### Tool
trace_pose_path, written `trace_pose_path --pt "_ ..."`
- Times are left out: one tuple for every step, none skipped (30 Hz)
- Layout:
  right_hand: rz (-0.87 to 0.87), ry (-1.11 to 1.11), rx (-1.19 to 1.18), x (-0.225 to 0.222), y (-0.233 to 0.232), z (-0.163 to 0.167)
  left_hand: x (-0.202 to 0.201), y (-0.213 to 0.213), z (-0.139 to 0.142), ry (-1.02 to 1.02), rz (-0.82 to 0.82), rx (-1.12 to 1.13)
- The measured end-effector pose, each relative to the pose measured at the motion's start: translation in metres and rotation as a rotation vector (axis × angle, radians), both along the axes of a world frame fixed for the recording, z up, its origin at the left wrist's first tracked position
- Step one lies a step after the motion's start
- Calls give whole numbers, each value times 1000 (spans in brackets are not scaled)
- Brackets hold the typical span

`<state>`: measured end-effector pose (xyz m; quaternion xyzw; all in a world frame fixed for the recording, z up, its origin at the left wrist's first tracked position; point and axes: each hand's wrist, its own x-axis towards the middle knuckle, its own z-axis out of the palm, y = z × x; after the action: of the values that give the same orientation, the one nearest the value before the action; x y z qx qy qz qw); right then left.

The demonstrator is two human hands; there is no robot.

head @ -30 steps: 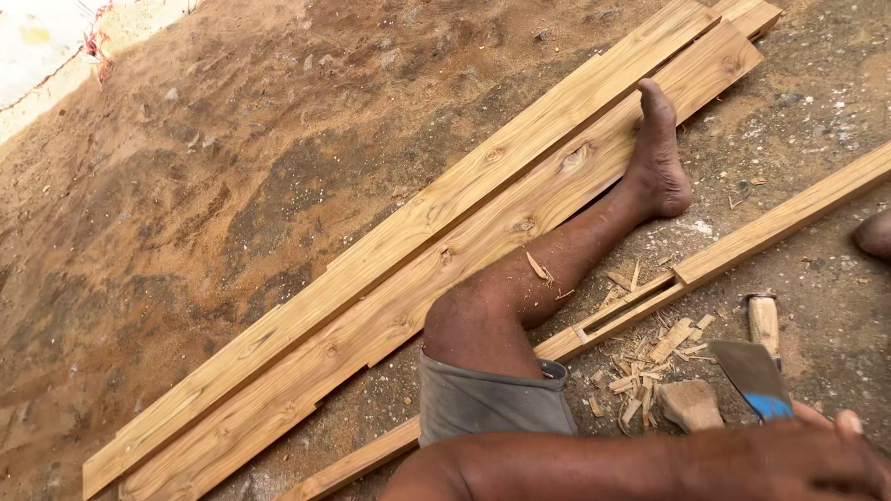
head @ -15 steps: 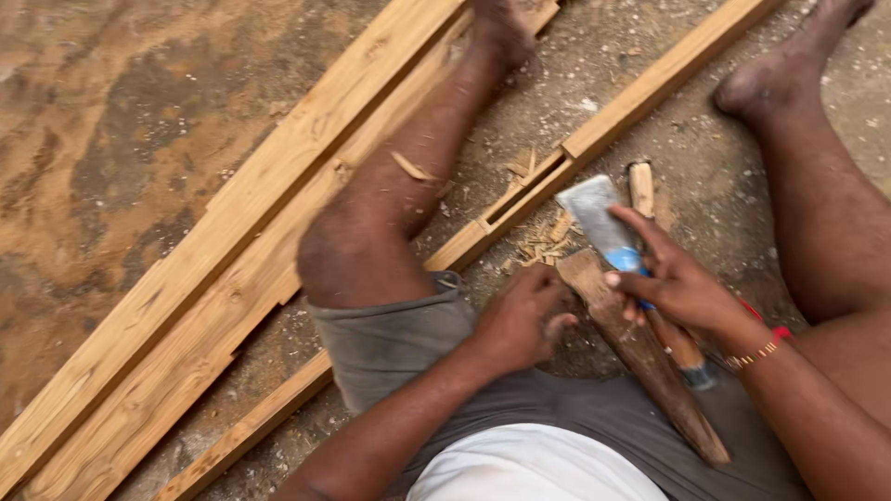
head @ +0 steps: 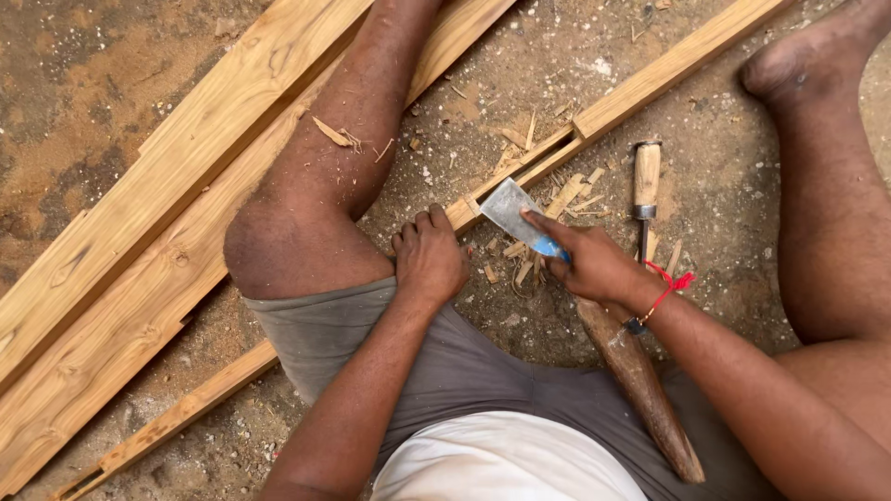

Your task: The person sits on the ground and uses a wooden mallet to strike a metal chisel, carving a notch into a long piece of lumber.

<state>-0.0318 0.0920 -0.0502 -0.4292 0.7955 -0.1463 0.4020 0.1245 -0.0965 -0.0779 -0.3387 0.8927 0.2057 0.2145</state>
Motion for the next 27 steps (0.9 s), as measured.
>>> trace_pose_path --pt "22 20 -122 2 2 -3 -2 -1 -1 4 -1 -6" --pt "39 42 -245 5 3 -5 -4 -2 0 9 -4 -12" --pt "38 47 -231 7 5 -6 -5 -2 1 4 10 2" --pt "34 53 -219 9 7 -8 -6 -2 3 0 23 15" --pt "28 61 -208 11 8 -9 -6 -1 4 -3 33 26" --pt "2 45 -187 13 9 -10 -5 -1 5 4 36 29" --pt "-20 31 -166 16 10 -10 -5 1 5 12 42 33" --pt "-40 15 -143 19 11 -11 -4 2 4 20 51 39" --pt "-60 -5 -151 23 12 -11 -4 3 2 32 52 36" --pt "-80 -24 -159 27 13 -12 -3 4 -1 45 53 33" --pt "-100 -40 -169 31 13 -13 -3 4 -5 61 53 29" --pt "-117 -24 -190 36 14 -14 -3 4 -9 68 32 -2" --pt "-129 -8 -212 41 15 -15 -3 4 -13 76 15 -34" --pt "-143 9 -235 46 14 -16 -4 4 -18 85 -3 -67" --pt "-152 14 -232 50 14 -18 -6 2 -23 61 2 -87" --pt "-162 19 -230 53 13 -19 -8 1 -27 38 7 -107" --pt "-166 23 -225 55 11 -21 -10 -1 -30 13 17 -125" --pt "-169 39 -223 57 9 -22 -12 -2 -33 32 23 -128" --pt "-170 56 -223 58 5 -23 -13 -4 -36 51 32 -134" --pt "-168 71 -225 58 3 -23 -14 -6 -38 69 42 -141" --pt "-163 73 -232 57 1 -23 -15 -7 -39 74 52 -158" --pt "-163 76 -238 57 0 -23 -15 -9 -41 81 56 -174" --pt "-166 79 -241 56 -1 -22 -15 -10 -42 86 57 -187" --pt "-163 71 -208 55 -1 -20 -15 -10 -43 78 38 -203" --pt "-159 62 -172 54 0 -18 -14 -10 -44 68 20 -217" --pt "-151 51 -135 54 0 -17 -14 -11 -45 57 5 -229" --pt "-139 65 -115 54 1 -15 -14 -10 -46 62 -7 -246"
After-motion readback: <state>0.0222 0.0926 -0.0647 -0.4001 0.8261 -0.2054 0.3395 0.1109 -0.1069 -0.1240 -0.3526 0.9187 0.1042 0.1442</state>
